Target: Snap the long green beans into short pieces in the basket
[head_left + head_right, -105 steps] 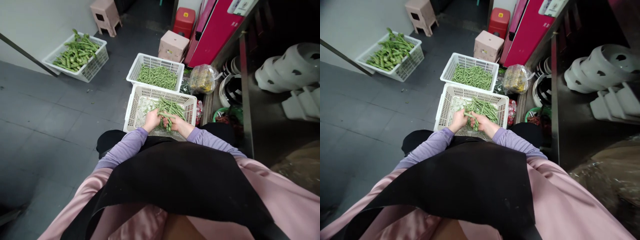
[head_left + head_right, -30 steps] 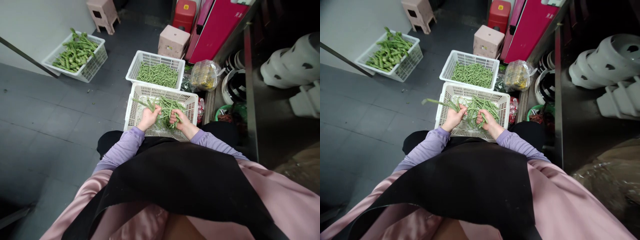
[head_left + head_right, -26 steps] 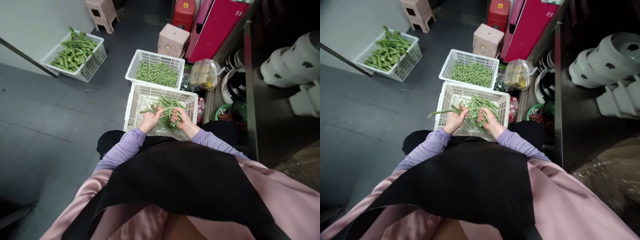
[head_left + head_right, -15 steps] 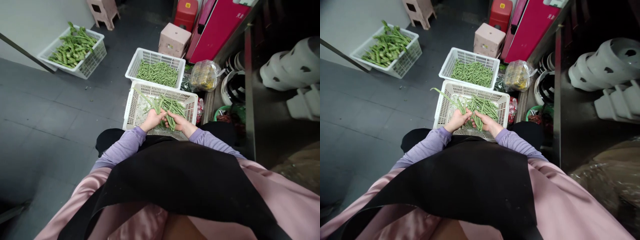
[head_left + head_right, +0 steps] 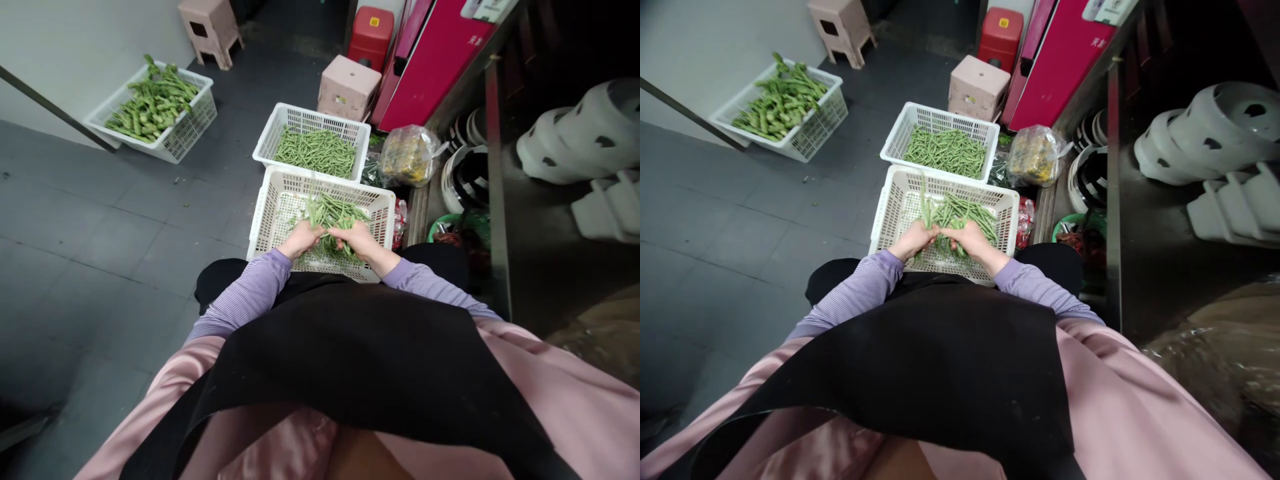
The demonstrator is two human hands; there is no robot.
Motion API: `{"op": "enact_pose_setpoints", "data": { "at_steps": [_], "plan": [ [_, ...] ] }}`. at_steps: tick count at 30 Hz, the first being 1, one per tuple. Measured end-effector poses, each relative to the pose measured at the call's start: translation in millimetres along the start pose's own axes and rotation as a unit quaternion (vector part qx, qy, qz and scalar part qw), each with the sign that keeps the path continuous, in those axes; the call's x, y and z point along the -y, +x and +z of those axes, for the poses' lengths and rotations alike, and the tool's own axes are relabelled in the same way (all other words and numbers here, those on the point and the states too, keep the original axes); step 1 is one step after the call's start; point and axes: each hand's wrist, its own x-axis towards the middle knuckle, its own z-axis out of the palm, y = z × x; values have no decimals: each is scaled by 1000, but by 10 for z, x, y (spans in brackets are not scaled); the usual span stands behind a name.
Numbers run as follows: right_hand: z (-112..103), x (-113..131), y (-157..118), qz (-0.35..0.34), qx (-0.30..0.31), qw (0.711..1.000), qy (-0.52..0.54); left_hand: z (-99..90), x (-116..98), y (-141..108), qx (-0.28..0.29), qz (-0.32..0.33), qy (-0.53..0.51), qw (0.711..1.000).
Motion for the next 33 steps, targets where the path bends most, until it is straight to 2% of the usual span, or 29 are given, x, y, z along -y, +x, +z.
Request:
{"op": "enact_pose_setpoints", "data": {
  "at_steps": [2,5,7,10,13,14,16,17,19,21,24,29,33],
  "plan": [
    [138,34,29,-60,-41,993,-88,55,25,15,-18,34,96,995],
    [253,21,151,-118,-128,967,-184,141,51,-10,-54,87,252,962],
    [268,-38,242,-112,-169,957,-209,191,61,-64,-70,91,319,941],
    [253,-141,321,-86,-185,958,-202,244,62,-149,-99,72,355,927],
    [203,-156,317,-82,-182,964,-178,233,34,-164,-120,59,264,955],
    [167,-130,309,-85,-186,965,-164,208,18,-153,-107,53,197,973],
    [56,-43,300,-95,-205,966,-126,130,-22,-130,-30,26,30,999],
    [-17,8,302,-101,-220,964,-106,84,-45,-124,23,9,-55,998],
    [-173,100,315,-114,-249,959,-73,0,-93,-131,116,-13,-190,975],
    [-303,151,327,-129,-258,956,-48,-54,-136,-157,160,-18,-266,950],
    [-391,143,315,-138,-264,954,-26,-73,-180,-199,174,-19,-303,937],
    [-386,104,249,-140,-289,946,-30,-60,-215,-217,164,-48,-299,939],
    [-409,177,189,-147,-311,938,-41,-71,-239,-220,170,-61,-295,938]
  ]
}}
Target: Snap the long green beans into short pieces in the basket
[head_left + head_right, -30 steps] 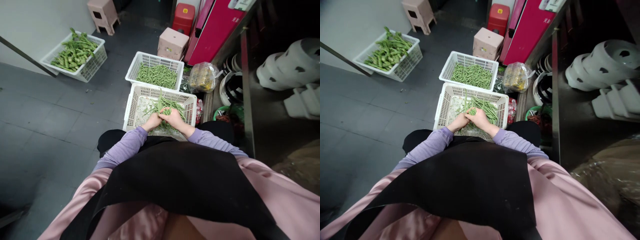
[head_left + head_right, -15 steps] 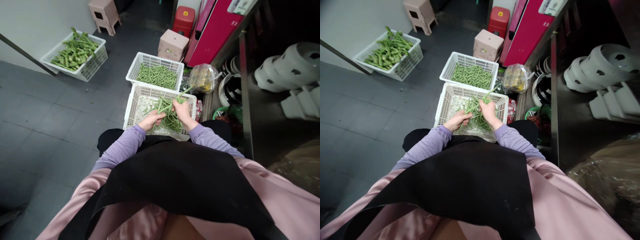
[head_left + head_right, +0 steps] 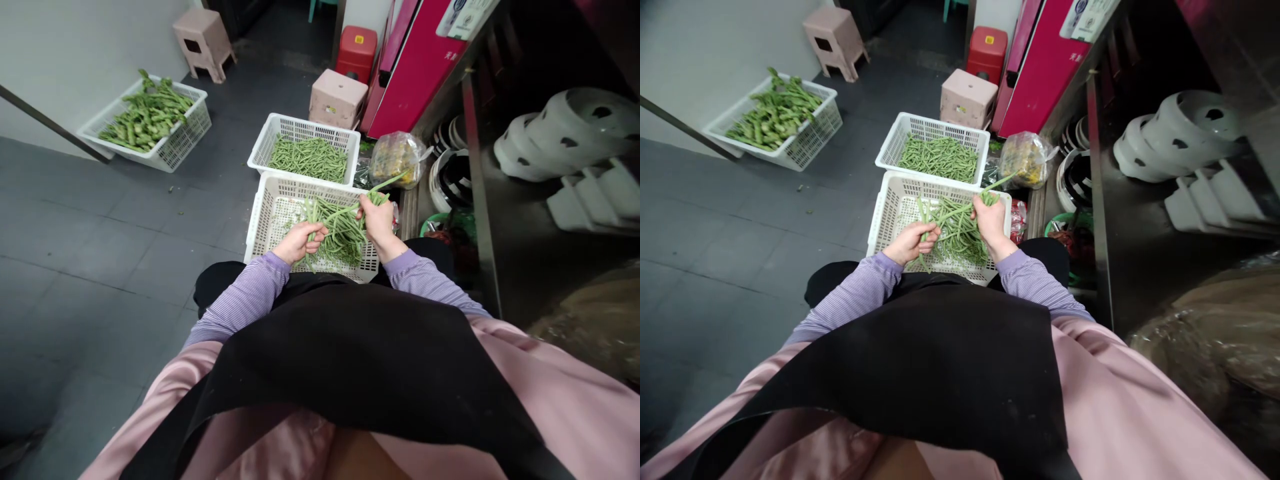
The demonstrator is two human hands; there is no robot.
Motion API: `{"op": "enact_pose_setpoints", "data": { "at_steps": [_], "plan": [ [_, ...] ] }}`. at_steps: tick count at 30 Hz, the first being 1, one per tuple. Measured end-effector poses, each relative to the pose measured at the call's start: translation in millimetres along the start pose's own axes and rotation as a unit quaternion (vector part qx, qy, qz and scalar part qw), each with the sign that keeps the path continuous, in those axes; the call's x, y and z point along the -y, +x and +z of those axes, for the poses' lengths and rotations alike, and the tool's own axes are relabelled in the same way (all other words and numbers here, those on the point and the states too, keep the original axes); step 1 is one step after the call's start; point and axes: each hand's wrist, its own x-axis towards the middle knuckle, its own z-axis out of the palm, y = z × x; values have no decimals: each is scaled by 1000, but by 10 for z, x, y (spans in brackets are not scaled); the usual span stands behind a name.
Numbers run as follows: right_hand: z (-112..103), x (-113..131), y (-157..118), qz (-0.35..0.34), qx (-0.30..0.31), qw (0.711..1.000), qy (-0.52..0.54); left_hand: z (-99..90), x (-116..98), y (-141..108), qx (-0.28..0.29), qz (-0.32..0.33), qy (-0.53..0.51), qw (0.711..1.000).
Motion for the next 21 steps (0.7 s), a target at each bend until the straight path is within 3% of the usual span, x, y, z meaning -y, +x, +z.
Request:
{"op": "enact_pose_setpoints", "data": {
  "at_steps": [7,10,13,15,17,20,21],
  "plan": [
    [-61,86,41,47,0,999,19,54,-26,-97,42,49,94,993],
    [43,46,-24,104,54,993,33,175,21,-201,111,42,165,979],
    [171,-23,-153,163,113,978,64,299,87,-302,219,-3,229,948],
    [202,-63,-220,196,136,967,93,295,97,-326,244,-7,255,936],
    [169,-80,-251,211,177,953,125,195,61,-291,176,17,246,953],
    [66,-45,-288,208,306,915,159,-25,-32,-158,-17,66,161,985],
    [42,-17,-316,210,356,895,166,-81,-56,-111,-56,73,128,987]
  ]
}}
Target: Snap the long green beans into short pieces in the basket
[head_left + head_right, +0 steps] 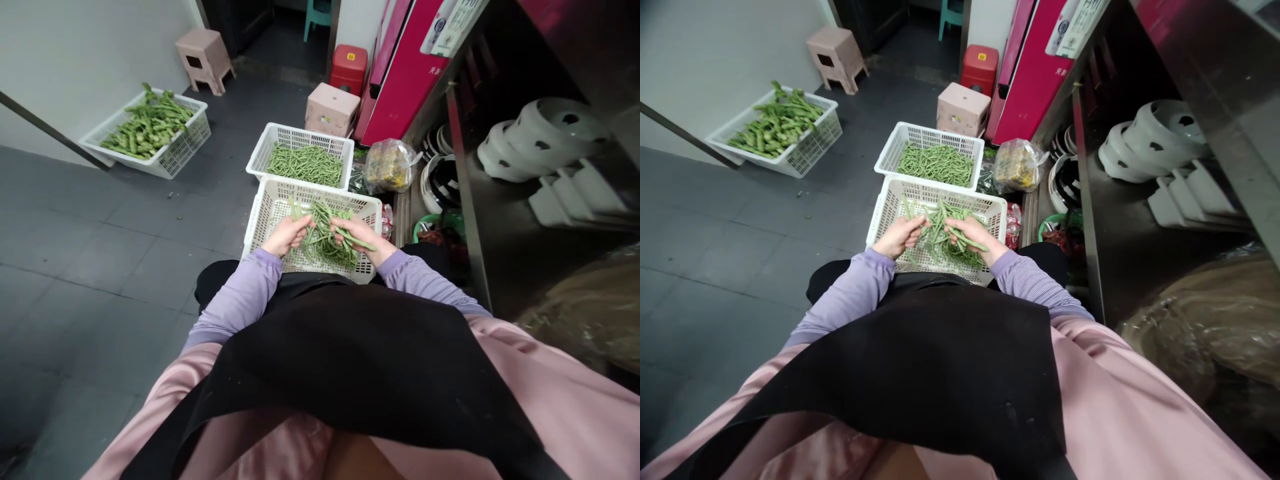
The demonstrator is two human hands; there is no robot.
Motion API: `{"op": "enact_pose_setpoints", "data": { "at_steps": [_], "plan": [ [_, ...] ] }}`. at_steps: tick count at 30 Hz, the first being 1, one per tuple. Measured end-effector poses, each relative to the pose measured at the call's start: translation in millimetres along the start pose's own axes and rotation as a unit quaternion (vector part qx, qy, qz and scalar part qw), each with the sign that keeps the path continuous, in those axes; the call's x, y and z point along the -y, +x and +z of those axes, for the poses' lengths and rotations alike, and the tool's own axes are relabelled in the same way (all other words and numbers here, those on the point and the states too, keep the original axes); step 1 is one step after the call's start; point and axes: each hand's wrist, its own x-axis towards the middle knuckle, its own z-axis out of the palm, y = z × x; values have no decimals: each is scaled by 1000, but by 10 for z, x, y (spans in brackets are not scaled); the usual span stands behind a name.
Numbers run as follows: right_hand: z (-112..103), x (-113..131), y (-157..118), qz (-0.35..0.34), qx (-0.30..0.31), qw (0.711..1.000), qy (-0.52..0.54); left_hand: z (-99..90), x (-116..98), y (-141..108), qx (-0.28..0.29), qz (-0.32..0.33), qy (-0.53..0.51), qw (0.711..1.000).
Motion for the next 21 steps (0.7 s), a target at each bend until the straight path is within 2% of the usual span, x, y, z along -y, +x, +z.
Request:
{"op": "enact_pose_setpoints", "data": {
  "at_steps": [2,5,9,15,17,18,21],
  "plan": [
    [69,15,-84,30,83,996,7,-50,5,75,-38,5,-54,998],
    [202,2,-180,83,148,985,26,-37,12,88,-62,29,-106,992],
    [205,-46,-233,135,153,979,20,-44,-31,23,-141,52,-111,982],
    [111,-69,-255,169,143,975,1,-98,-82,22,-173,51,-117,977],
    [111,-56,-228,154,121,979,51,-95,-60,38,-189,69,-123,972],
    [100,-46,-200,135,90,983,89,-82,-44,39,-193,82,-120,970],
    [-16,-9,-66,74,-61,977,193,16,1,-1,-198,134,-95,966]
  ]
}}
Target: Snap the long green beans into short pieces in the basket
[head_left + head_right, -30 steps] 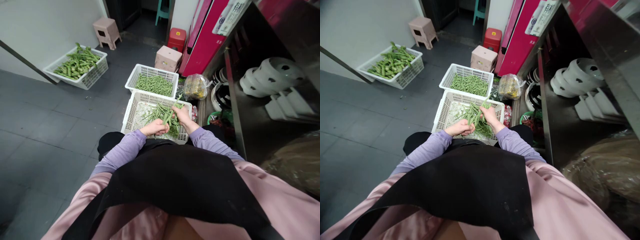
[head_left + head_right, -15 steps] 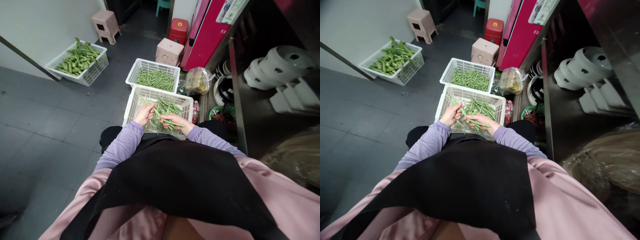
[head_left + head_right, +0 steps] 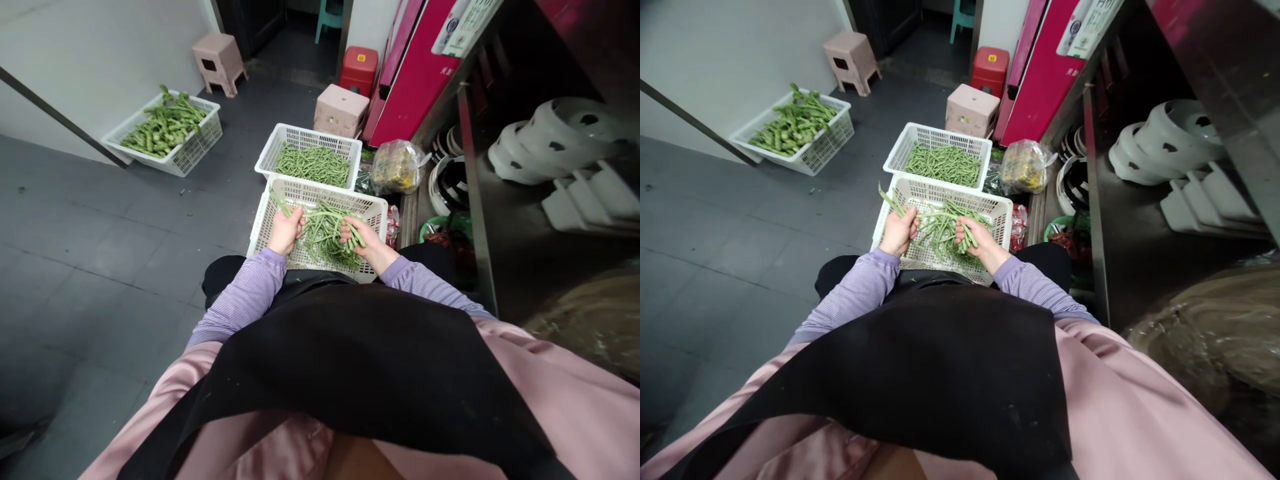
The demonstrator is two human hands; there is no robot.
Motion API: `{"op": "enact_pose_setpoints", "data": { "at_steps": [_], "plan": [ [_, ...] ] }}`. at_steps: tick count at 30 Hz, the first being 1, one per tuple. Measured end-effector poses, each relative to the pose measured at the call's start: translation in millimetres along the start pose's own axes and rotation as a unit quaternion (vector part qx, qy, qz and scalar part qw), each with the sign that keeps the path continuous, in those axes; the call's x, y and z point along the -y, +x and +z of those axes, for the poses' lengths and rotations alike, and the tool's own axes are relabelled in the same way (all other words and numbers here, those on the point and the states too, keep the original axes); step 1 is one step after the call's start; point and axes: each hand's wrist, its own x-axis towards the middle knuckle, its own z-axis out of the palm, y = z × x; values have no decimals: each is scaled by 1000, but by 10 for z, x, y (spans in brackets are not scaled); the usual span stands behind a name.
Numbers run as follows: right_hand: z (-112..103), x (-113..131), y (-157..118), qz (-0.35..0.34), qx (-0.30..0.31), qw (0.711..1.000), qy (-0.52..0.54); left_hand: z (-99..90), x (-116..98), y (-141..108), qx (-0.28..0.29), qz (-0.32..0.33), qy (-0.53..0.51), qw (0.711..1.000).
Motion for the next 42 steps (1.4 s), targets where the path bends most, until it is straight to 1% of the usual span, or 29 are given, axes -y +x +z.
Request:
{"op": "enact_pose_setpoints", "data": {
  "at_steps": [2,3,4,5,6,8,10,11,13,15,17,19,21,22,25,27,28,30,32,33,34,36,38,40,42],
  "plan": [
    [-95,70,103,-34,-92,994,41,59,11,-79,11,30,8,999],
    [-141,92,144,-37,-123,990,51,85,13,-110,23,34,7,999],
    [-177,98,174,-28,-137,989,56,105,16,-131,43,26,3,999],
    [-196,87,190,-5,-132,990,54,119,23,-138,68,7,-3,998],
    [-193,58,193,31,-112,992,46,126,36,-134,93,-18,-10,995],
    [-127,-35,165,117,-47,992,15,126,84,-99,128,-71,-14,989],
    [-10,-138,111,176,13,984,-14,115,150,-54,134,-100,-7,986],
    [49,-178,82,188,37,981,-20,108,181,-35,133,-108,-3,985],
    [137,-218,28,190,76,979,-20,90,223,-4,132,-119,-7,984],
    [169,-211,-11,185,104,977,-16,67,229,22,128,-122,-25,984],
    [155,-180,-34,182,117,976,-18,44,206,47,114,-118,-40,986],
    [124,-159,-41,172,116,978,-29,35,176,62,107,-111,-41,987],
    [104,-168,-31,142,97,985,-34,51,155,50,98,-89,-21,991],
    [100,-184,-19,122,83,989,-33,70,150,33,86,-67,-1,994],
    [104,-238,38,77,31,996,-16,145,144,-44,22,35,81,996],
    [94,-236,79,69,2,998,13,179,135,-87,-14,80,106,991],
    [79,-216,96,63,-19,997,38,186,127,-99,-27,84,100,991],
    [35,-145,121,38,-76,992,89,181,111,-106,-33,57,67,996],
    [-2,-67,133,24,-121,988,97,166,109,-97,-4,2,31,1000],
    [-7,-40,135,36,-123,989,79,162,118,-90,17,-27,21,999],
    [0,-27,136,62,-108,991,52,161,135,-83,37,-52,18,998],
    [54,-41,136,130,-42,991,2,169,184,-64,50,-76,39,995],
    [137,-96,137,167,28,985,-20,180,240,-40,34,-54,87,994],
    [224,-165,140,164,61,984,-42,187,284,-17,5,-11,137,990],
    [302,-232,148,131,49,988,-64,196,311,-8,-16,5,155,988]
  ]
}}
